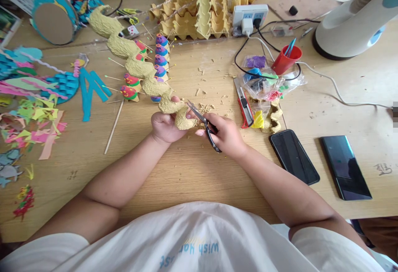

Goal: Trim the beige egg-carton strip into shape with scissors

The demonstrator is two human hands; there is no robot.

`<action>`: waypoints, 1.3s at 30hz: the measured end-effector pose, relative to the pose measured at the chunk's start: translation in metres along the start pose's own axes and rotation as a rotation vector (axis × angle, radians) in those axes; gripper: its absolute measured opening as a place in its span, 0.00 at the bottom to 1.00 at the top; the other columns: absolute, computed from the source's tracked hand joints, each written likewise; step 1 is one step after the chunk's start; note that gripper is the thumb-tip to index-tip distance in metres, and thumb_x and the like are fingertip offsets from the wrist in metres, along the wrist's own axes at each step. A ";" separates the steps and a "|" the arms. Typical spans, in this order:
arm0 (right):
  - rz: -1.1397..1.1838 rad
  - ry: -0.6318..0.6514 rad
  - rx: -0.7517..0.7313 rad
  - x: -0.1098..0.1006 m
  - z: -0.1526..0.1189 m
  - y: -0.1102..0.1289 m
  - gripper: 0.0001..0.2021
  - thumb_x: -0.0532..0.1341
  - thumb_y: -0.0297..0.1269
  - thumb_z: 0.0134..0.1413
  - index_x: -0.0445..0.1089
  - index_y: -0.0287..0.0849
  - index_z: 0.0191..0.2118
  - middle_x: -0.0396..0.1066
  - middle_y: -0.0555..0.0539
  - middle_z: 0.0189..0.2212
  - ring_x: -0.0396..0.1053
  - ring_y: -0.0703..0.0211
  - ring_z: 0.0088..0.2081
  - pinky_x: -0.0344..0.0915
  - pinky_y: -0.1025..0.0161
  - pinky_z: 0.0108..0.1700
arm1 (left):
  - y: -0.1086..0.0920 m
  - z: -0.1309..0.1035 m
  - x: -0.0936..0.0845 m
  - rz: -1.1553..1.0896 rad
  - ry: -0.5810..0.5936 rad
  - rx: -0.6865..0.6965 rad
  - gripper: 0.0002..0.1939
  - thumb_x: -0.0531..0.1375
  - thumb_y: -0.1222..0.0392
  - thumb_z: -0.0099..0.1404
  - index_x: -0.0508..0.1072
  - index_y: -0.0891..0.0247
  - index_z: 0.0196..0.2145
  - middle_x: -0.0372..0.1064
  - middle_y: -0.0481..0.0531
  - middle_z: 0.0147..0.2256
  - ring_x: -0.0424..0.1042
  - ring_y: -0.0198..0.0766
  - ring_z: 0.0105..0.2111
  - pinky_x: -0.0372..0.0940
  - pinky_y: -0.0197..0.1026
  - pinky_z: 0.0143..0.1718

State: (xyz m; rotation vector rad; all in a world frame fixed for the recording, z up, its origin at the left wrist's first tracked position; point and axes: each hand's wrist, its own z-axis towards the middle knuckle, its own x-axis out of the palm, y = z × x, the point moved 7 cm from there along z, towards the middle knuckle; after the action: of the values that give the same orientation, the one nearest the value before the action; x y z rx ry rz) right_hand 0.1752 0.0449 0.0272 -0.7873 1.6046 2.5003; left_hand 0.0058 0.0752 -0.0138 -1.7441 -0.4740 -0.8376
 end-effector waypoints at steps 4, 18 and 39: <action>0.175 -0.063 0.149 -0.001 -0.001 -0.010 0.27 0.70 0.67 0.61 0.74 0.45 0.43 0.63 0.55 0.26 0.60 0.63 0.28 0.57 0.62 0.32 | 0.002 0.001 -0.001 -0.010 0.012 -0.012 0.25 0.59 0.65 0.38 0.81 0.57 0.37 0.71 0.51 0.28 0.79 0.52 0.39 0.71 0.54 0.43; 0.492 -0.299 0.289 -0.011 -0.001 -0.020 0.25 0.74 0.60 0.60 0.65 0.53 0.50 0.77 0.51 0.33 0.77 0.52 0.37 0.75 0.53 0.42 | 0.015 -0.005 0.024 0.163 0.235 -0.180 0.24 0.66 0.67 0.39 0.84 0.61 0.39 0.80 0.54 0.35 0.77 0.48 0.40 0.68 0.51 0.48; 0.963 -0.195 0.445 -0.003 0.006 -0.031 0.17 0.72 0.53 0.54 0.69 0.52 0.40 0.75 0.50 0.30 0.75 0.49 0.31 0.74 0.52 0.30 | 0.037 -0.016 0.030 0.482 0.408 -0.313 0.40 0.71 0.20 0.54 0.85 0.66 0.35 0.82 0.60 0.32 0.79 0.41 0.31 0.70 0.40 0.31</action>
State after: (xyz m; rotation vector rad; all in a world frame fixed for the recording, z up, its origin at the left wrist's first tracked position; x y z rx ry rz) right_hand 0.1857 0.0644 0.0049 0.3821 2.7439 2.3426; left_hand 0.0463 0.0454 -0.0133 -1.7967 0.3560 -0.9112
